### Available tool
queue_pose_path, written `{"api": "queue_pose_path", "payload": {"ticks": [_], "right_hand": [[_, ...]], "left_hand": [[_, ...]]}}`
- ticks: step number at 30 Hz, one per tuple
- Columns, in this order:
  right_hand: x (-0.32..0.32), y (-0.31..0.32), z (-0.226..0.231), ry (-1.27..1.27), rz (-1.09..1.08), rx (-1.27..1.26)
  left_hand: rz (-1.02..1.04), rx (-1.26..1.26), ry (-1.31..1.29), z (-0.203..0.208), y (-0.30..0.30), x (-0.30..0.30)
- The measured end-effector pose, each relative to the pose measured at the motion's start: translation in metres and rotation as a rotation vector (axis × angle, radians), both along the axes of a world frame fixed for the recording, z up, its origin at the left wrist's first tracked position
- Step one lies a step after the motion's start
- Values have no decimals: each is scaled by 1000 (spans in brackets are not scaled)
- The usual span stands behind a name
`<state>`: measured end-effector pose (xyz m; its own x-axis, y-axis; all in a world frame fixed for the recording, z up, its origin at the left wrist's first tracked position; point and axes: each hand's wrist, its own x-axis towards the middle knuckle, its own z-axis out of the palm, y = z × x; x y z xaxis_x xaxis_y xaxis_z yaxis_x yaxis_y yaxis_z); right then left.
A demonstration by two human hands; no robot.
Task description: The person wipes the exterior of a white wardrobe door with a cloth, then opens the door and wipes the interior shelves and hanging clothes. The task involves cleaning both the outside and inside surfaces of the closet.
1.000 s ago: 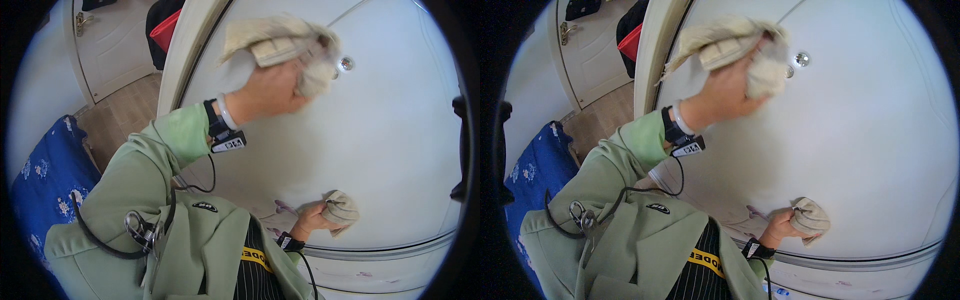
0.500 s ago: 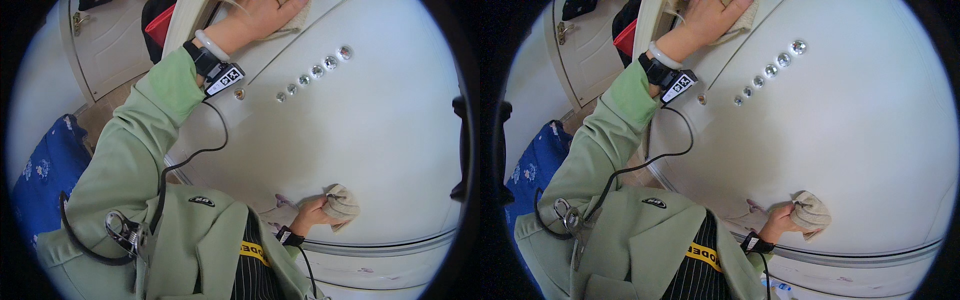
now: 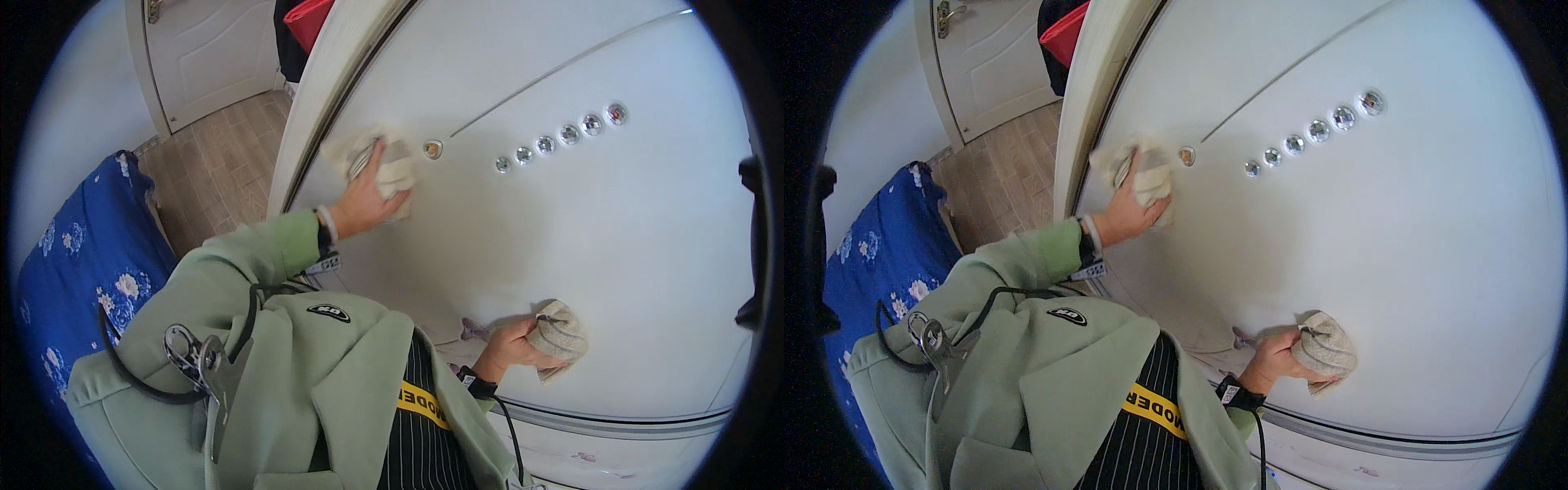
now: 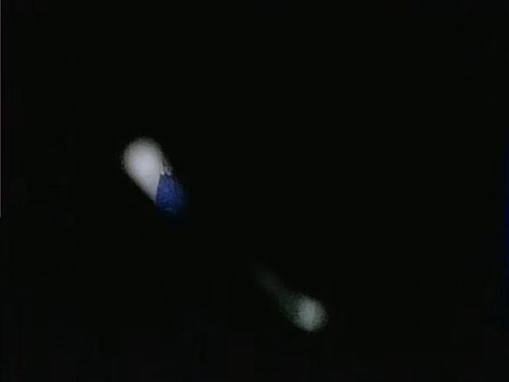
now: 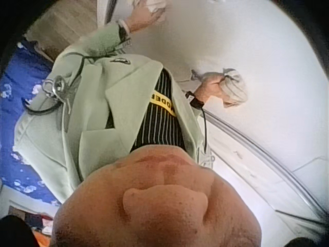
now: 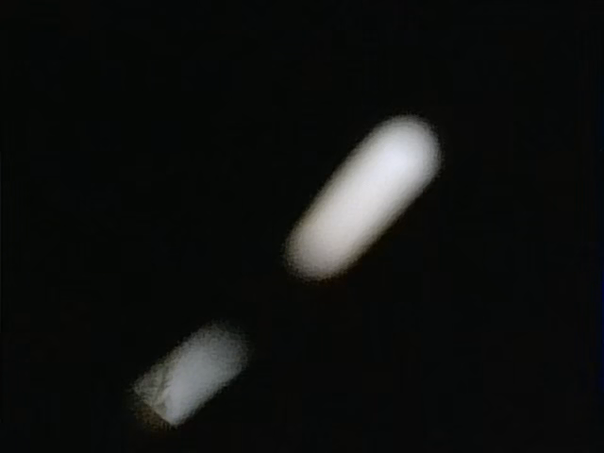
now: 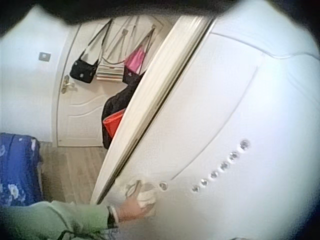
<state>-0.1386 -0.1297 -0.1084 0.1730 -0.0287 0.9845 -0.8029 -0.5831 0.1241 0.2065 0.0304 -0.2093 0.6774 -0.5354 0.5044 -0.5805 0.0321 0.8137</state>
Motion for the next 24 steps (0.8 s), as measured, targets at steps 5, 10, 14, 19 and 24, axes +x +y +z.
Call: {"api": "queue_pose_path", "payload": {"ticks": [5, 10, 14, 19, 24], "right_hand": [[-7, -2, -3, -35, 82, 44], [-5, -7, -4, -58, 214, 31], [-2, 10, 2, 230, -91, -74], [34, 51, -15, 612, 108, 193], [68, 84, 23, 484, 252, 222]], "left_hand": [[154, -27, -636, 101, -12, 24], [24, 10, -734, 98, -22, -19], [-410, 51, -614, 42, -19, -60], [-372, -285, -665, 41, -7, -70], [-651, -60, -437, 99, 10, -65]]}}
